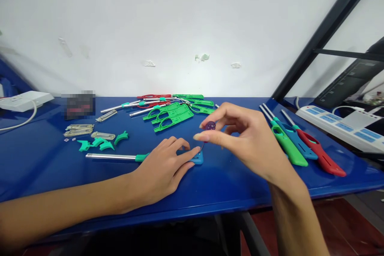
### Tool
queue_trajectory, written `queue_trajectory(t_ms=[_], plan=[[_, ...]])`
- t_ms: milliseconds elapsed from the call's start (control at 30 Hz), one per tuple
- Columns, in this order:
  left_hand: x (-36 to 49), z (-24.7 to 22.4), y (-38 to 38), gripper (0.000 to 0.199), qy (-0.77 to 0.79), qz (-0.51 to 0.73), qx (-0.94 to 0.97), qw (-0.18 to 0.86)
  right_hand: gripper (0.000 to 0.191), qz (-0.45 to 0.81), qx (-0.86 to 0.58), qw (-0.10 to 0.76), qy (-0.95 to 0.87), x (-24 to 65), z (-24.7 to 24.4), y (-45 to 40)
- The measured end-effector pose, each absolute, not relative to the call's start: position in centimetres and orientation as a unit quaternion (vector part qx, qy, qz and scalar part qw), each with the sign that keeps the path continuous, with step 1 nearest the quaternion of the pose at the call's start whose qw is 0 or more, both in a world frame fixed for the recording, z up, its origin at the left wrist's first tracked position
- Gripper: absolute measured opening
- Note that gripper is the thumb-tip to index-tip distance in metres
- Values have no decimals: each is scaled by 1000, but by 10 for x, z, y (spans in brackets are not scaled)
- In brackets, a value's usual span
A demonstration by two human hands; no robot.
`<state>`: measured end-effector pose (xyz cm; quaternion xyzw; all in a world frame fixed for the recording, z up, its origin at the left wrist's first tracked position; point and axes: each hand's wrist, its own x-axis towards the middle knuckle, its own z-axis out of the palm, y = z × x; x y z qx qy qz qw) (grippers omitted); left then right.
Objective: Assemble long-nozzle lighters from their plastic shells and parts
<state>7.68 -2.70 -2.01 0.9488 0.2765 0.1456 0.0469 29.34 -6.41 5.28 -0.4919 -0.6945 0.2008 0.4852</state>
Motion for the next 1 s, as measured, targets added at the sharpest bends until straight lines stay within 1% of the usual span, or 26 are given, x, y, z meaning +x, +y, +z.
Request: queue_trajectory(t_ms=[100,167,300,367,433,500,700,833,933,1000], plan=[[76,-20,-26,38,277,148,948,48,45,182,-495,542,-654,277,47,-62],[77,-20,-26,38,279,145,948,47,50,201,-492,557,-638,268,44,-61],[78,-17,-27,39,281,138,949,40,37,246,-480,528,-656,266,43,-60],[78,-16,-28,39,280,137,949,37,38,264,-459,496,-688,272,45,-60],[78,-16,-28,37,281,137,949,35,32,279,-441,462,-717,281,48,-60],[78,-16,-28,36,282,136,949,32,31,278,-439,441,-732,289,52,-62],[78,-15,-27,38,279,141,949,41,20,153,-493,475,-713,295,57,-64],[77,-16,-28,37,278,148,948,45,19,138,-505,492,-695,291,57,-64],[76,-17,-28,38,278,147,948,50,18,140,-516,489,-689,291,58,-67],[76,-18,-27,39,278,143,948,54,22,135,-534,487,-678,291,58,-69]])
